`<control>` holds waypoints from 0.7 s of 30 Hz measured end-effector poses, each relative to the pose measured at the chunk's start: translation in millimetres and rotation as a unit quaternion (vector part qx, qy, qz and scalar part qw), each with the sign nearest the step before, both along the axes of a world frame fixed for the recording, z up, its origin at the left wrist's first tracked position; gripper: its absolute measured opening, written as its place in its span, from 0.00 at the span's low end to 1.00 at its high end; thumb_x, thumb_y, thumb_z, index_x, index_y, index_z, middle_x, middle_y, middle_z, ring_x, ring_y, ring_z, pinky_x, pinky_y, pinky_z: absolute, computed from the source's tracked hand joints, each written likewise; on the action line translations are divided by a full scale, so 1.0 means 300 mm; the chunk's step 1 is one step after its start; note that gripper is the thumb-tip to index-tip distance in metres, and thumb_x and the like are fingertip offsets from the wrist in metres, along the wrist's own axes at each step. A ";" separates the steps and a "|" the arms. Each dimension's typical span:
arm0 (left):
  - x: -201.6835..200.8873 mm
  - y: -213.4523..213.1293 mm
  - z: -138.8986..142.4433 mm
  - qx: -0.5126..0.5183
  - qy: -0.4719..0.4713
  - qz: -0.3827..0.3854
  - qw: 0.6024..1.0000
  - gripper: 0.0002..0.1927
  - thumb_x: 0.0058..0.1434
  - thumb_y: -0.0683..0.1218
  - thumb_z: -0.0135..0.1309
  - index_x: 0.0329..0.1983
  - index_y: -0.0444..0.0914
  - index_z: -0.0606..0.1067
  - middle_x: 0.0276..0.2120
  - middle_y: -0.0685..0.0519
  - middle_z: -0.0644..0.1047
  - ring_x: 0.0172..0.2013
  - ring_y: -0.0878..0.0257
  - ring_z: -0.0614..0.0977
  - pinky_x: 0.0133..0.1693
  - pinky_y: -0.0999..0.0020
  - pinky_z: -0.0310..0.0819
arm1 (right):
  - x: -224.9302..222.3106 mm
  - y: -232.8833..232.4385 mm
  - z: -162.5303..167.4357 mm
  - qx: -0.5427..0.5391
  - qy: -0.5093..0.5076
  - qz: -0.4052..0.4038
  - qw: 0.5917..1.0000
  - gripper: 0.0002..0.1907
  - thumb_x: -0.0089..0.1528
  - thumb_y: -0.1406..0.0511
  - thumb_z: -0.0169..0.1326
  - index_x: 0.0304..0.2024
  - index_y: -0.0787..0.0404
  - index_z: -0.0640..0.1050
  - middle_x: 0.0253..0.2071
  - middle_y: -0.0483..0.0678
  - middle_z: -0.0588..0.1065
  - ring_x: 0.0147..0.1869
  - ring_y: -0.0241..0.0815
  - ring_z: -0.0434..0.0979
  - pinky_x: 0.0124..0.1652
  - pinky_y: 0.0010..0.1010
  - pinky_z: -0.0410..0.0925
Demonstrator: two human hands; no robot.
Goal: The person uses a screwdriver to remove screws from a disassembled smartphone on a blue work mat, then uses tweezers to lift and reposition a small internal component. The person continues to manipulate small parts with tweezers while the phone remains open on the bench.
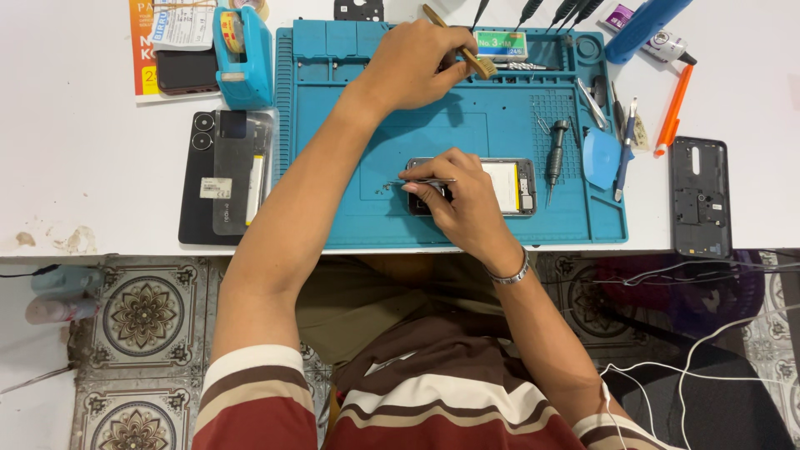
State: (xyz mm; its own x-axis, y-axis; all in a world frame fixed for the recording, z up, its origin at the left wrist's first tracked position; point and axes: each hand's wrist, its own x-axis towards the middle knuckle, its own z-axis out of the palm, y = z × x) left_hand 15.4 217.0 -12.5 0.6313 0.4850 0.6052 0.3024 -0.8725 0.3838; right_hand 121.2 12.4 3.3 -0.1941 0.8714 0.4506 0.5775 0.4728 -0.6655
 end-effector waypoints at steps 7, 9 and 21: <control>-0.004 -0.004 0.001 -0.007 -0.002 -0.005 1.000 0.09 0.63 0.46 0.62 0.46 0.41 0.82 0.27 0.53 0.84 0.27 0.56 0.84 0.30 0.60 0.76 | -0.003 0.000 -0.004 -0.033 -0.001 -0.019 0.999 0.06 0.61 0.68 0.65 0.41 0.57 0.84 0.36 0.46 0.77 0.40 0.43 0.72 0.43 0.31 0.67; -0.002 -0.002 0.003 -0.007 0.005 0.000 1.000 0.09 0.64 0.47 0.62 0.46 0.41 0.82 0.27 0.52 0.83 0.26 0.56 0.84 0.29 0.60 0.76 | -0.004 -0.001 -0.002 -0.004 0.001 -0.014 1.000 0.06 0.61 0.69 0.65 0.41 0.58 0.83 0.36 0.46 0.78 0.41 0.44 0.73 0.44 0.32 0.66; -0.025 -0.014 0.026 -0.032 0.017 -0.004 0.999 0.09 0.63 0.47 0.63 0.46 0.42 0.82 0.28 0.51 0.83 0.27 0.55 0.84 0.31 0.60 0.75 | 0.140 -0.218 -0.009 0.164 -0.025 -0.120 0.979 0.10 0.60 0.76 0.62 0.43 0.61 0.82 0.35 0.43 0.81 0.39 0.39 0.77 0.44 0.31 0.65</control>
